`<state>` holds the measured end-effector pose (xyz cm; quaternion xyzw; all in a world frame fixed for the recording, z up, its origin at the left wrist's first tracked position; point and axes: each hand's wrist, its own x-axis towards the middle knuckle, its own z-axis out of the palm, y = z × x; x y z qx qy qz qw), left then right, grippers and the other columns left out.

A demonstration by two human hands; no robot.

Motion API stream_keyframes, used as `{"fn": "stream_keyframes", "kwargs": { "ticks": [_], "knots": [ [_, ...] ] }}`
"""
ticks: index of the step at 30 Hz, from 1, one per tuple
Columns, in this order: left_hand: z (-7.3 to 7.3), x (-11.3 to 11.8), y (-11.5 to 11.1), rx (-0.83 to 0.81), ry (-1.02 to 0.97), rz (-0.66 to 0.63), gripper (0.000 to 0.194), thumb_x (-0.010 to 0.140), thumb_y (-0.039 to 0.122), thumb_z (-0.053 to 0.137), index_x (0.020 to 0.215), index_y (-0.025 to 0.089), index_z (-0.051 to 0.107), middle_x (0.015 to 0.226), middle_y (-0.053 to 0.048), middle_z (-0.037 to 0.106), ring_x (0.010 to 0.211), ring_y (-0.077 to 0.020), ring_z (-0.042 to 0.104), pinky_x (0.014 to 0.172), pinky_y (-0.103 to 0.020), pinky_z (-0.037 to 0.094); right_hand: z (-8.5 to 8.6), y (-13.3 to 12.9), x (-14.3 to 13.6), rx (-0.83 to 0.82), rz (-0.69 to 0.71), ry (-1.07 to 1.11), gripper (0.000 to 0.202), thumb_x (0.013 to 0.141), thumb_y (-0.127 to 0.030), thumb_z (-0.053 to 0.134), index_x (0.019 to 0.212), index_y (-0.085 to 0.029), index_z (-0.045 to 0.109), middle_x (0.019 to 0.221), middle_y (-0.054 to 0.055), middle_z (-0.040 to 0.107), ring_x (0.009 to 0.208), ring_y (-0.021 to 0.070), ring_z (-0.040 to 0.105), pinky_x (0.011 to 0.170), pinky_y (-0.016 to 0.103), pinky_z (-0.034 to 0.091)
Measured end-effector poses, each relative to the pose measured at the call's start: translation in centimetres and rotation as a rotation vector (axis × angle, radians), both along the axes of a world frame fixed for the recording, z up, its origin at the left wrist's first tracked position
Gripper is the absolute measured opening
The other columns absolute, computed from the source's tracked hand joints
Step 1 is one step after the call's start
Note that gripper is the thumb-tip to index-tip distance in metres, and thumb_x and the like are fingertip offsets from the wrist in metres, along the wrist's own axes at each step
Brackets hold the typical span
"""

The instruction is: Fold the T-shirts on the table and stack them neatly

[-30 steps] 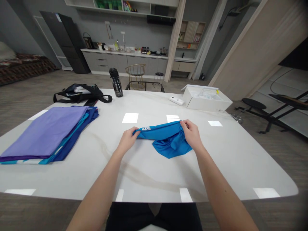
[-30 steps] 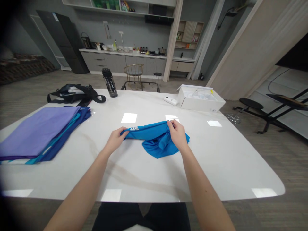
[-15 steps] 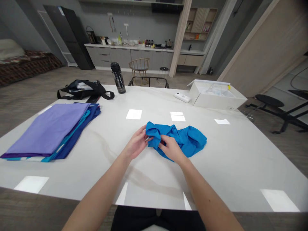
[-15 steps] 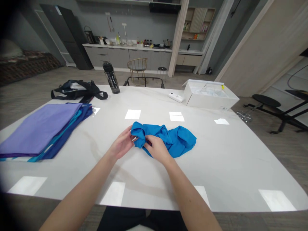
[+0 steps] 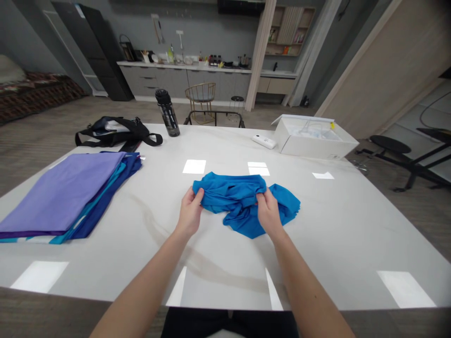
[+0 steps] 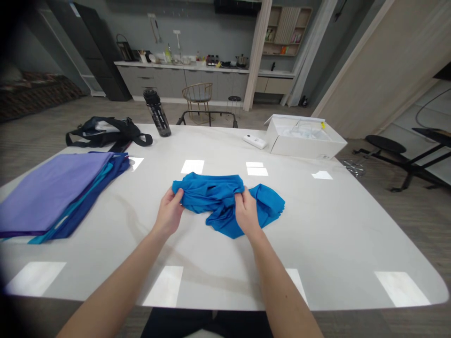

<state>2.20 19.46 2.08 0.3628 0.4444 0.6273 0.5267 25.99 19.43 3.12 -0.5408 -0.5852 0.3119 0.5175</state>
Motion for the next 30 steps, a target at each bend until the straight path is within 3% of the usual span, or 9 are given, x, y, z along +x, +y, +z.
{"fn": "stream_keyframes", "kwargs": {
  "ticks": [2,5,9,14,17,20,24,26,30],
  "knots": [
    [0.2,-0.7,0.4,0.019,-0.051,0.068,0.04,0.083,0.057,0.071,0.106,0.025,0.062,0.096,-0.002,0.07,0.083,-0.017,0.065,0.072,-0.029,0.051,0.0,0.7,1.3,0.005,-0.138,0.081,0.024,0.096,-0.047,0.046,0.088,-0.026,0.055,0.071,0.0,0.051,0.065,0.0197,0.046,0.062,0.033,0.042],
    [0.3,-1.3,0.8,0.071,-0.046,0.124,0.034,0.084,0.054,0.072,0.097,0.025,0.061,0.084,0.002,0.063,0.073,-0.012,0.059,0.066,-0.023,0.048,0.0,1.4,2.3,0.013,-0.216,0.13,0.025,0.094,-0.046,0.047,0.08,-0.026,0.049,0.067,-0.001,0.044,0.064,0.019,0.043,0.06,0.031,0.039],
    [0.7,-1.4,1.4,0.076,0.023,0.141,0.033,0.087,0.057,0.066,0.096,0.025,0.06,0.079,0.004,0.058,0.069,-0.0107,0.055,0.065,-0.022,0.048,0.7,1.6,1.8,0.059,-0.163,0.191,0.029,0.096,-0.053,0.048,0.088,-0.025,0.054,0.079,0.0,0.054,0.074,0.0189,0.05,0.068,0.03,0.045],
    [1.4,-0.9,1.7,-0.068,0.362,0.179,0.056,0.087,0.064,0.062,0.125,0.024,0.056,0.099,-0.003,0.063,0.079,-0.0148,0.06,0.069,-0.026,0.049,2.3,1.2,1.3,0.097,-0.062,0.178,0.035,0.096,-0.057,0.048,0.104,-0.025,0.06,0.093,0.002,0.062,0.085,0.0194,0.057,0.077,0.029,0.049],
    [0.7,-0.9,1.4,-0.149,0.636,0.083,0.082,0.081,0.069,0.067,0.142,0.019,0.046,0.116,-0.011,0.064,0.09,-0.0204,0.065,0.077,-0.032,0.05,3.0,1.0,1.9,0.071,-0.045,0.115,0.037,0.095,-0.058,0.049,0.105,-0.025,0.062,0.085,0.0,0.061,0.077,0.0184,0.055,0.07,0.028,0.047],
    [-0.6,-0.9,1.6,-0.223,0.811,-0.034,0.094,0.073,0.069,0.074,0.144,0.015,0.046,0.131,-0.019,0.062,0.111,-0.0311,0.065,0.089,-0.037,0.049,3.2,0.7,2.8,0.044,-0.002,0.1,0.031,0.092,-0.054,0.051,0.101,-0.026,0.063,0.079,-0.001,0.058,0.071,0.0176,0.053,0.068,0.028,0.047],
    [-1.1,-0.2,3.5,-0.273,1.004,-0.176,0.079,0.077,0.069,0.069,0.131,0.014,0.057,0.133,-0.025,0.063,0.127,-0.0395,0.058,0.101,-0.045,0.044,3.2,0.0,3.9,-0.012,0.113,0.179,0.022,0.088,-0.045,0.051,0.088,-0.026,0.06,0.078,-0.001,0.058,0.072,0.0179,0.053,0.068,0.029,0.047],
    [-0.7,0.4,4.7,-0.22,1.143,-0.211,0.074,0.07,0.066,0.075,0.123,0.016,0.062,0.134,-0.024,0.063,0.131,-0.0428,0.054,0.103,-0.048,0.041,3.2,-0.3,4.1,-0.038,0.18,0.198,0.024,0.087,-0.048,0.05,0.081,-0.025,0.057,0.079,0.0,0.058,0.074,0.0183,0.054,0.069,0.03,0.048],
    [0.0,1.5,6.3,-0.122,1.012,-0.506,0.05,0.06,0.048,0.084,0.097,0.018,0.07,0.102,-0.012,0.074,0.106,-0.035,0.066,0.088,-0.04,0.049,3.2,-0.1,4.0,-0.111,0.176,0.27,0.034,0.086,-0.057,0.052,0.075,-0.025,0.052,0.074,0.001,0.059,0.071,0.019,0.057,0.067,0.032,0.05]
  ]
}}
